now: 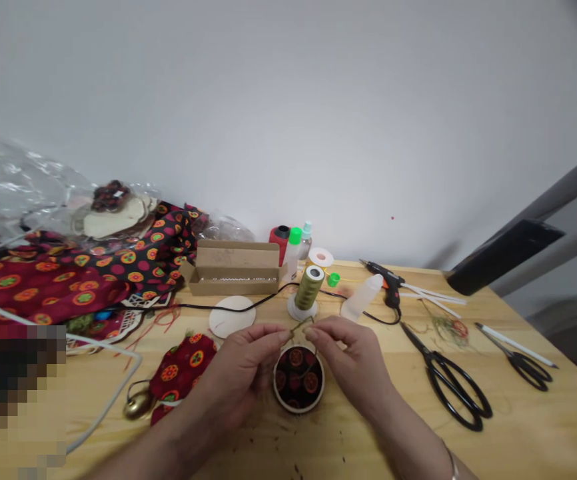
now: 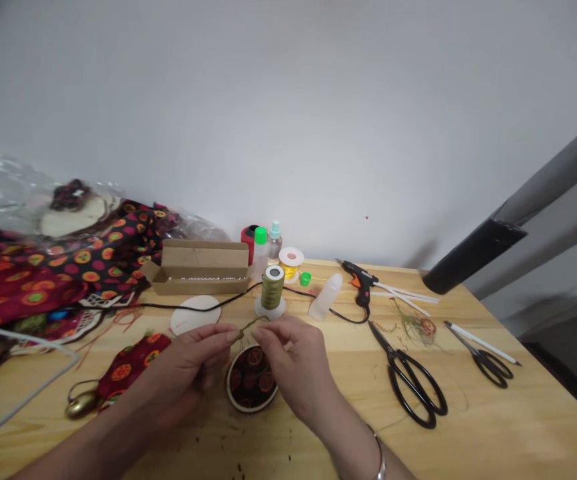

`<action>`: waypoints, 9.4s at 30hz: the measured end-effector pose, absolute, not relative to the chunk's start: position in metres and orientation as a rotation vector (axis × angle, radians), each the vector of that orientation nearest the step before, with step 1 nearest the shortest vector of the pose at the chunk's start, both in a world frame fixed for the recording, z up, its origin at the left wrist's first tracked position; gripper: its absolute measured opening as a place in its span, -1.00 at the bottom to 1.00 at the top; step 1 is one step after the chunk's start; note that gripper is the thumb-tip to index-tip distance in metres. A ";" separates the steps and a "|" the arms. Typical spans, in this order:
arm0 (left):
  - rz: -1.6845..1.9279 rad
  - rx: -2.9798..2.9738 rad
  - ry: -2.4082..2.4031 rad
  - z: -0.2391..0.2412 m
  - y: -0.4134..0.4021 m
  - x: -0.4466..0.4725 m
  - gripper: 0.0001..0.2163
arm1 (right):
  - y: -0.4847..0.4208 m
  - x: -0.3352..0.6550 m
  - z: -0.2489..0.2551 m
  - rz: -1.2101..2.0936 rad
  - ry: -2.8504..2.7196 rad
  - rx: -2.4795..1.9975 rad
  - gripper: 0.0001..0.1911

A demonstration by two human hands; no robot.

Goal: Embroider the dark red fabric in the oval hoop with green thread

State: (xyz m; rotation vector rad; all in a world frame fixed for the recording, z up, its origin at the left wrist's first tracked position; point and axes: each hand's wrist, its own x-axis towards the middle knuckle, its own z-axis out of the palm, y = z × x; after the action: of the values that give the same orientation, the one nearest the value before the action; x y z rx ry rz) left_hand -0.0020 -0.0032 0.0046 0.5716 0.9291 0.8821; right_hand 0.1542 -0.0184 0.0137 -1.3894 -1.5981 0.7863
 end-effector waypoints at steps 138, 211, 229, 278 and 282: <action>1.180 1.808 1.055 0.000 -0.013 -0.010 -0.76 | -0.018 0.146 0.016 1.295 -1.139 -1.316 -0.81; 0.774 0.694 0.896 -0.007 -0.009 -0.001 -0.87 | -0.020 0.144 0.013 1.312 -1.199 -1.358 -0.86; 0.914 0.668 0.981 0.003 -0.001 -0.002 -0.89 | -0.023 0.154 0.013 0.706 -1.736 -1.420 -0.84; 0.848 0.608 0.894 -0.001 -0.006 0.001 -0.86 | -0.019 0.140 0.006 1.458 -1.011 -1.267 -0.71; 0.797 0.625 0.867 -0.003 -0.009 0.003 -0.91 | -0.021 0.137 0.010 1.433 -0.926 -1.231 -0.79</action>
State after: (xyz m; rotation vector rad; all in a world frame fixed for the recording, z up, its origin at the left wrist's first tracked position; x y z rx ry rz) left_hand 0.0028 -0.0090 -0.0033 0.6254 0.8665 0.7971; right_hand 0.1374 -0.0206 0.0098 -1.2310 -0.9257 1.4331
